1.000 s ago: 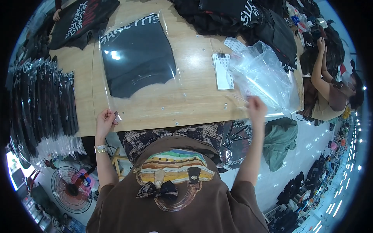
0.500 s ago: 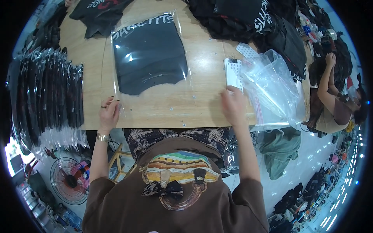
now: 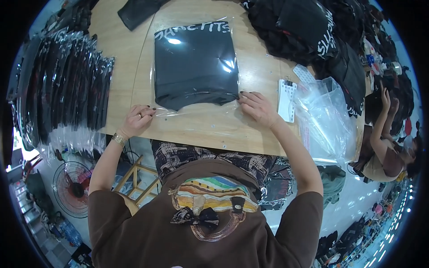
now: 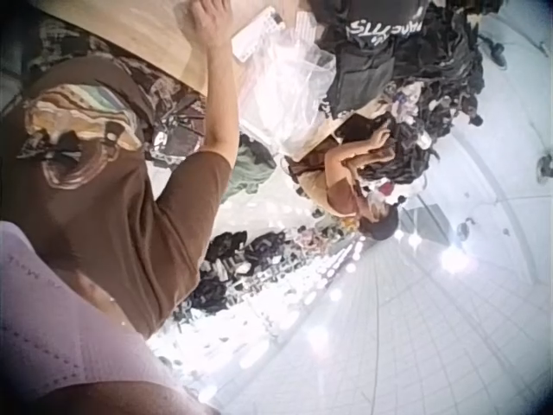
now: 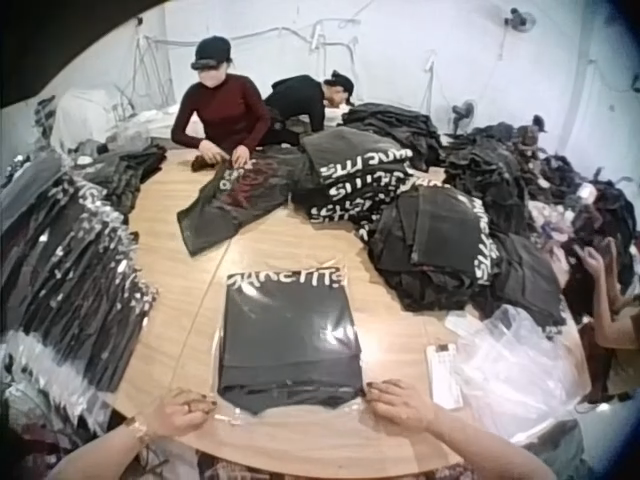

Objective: Packaging folded black shirts into plastic bags at a garment factory.

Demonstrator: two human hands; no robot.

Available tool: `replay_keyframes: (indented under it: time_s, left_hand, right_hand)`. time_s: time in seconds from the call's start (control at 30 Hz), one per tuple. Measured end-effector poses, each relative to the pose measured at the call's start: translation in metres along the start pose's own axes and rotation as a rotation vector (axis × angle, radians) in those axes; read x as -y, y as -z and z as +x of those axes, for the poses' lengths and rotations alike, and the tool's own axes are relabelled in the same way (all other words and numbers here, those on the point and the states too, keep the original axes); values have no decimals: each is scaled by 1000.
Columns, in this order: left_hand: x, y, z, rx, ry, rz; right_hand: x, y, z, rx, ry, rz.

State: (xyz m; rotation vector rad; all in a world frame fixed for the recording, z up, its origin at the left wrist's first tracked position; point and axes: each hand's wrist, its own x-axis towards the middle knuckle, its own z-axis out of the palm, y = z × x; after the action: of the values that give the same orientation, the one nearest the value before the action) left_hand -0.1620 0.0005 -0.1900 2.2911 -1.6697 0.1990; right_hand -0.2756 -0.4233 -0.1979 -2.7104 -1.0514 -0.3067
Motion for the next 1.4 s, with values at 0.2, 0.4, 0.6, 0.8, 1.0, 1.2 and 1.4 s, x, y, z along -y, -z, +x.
replay_keyframes:
  time_s: [0.2, 0.4, 0.6, 0.8, 1.0, 1.2, 1.4]
  left_hand:
    - [-16, 0, -1, -25, 279, -165]
    - [-27, -15, -3, -198, 841, -712]
    - [-11, -25, -1, -137, 1119, -1057]
    - [4, -23, 5, 72, 1193, -1151]
    - [-4, -7, 19, 241, 1385, -1116]
    - [-14, -5, 18, 126, 1226, -531]
    - [-53, -12, 73, -369, 839, -344]
  right_hand:
    - [14, -2, -8, 1, -213, 162]
    - [16, -13, -9, -116, -528, 409]
    - [1, -11, 7, -132, -923, 594]
    - [-13, -4, 27, 193, -1044, 445]
    - [-9, 4, 39, 296, -1117, 312]
    - [-27, 2, 27, 158, -1092, 551]
    - [-22, -30, 88, -136, -1297, 281]
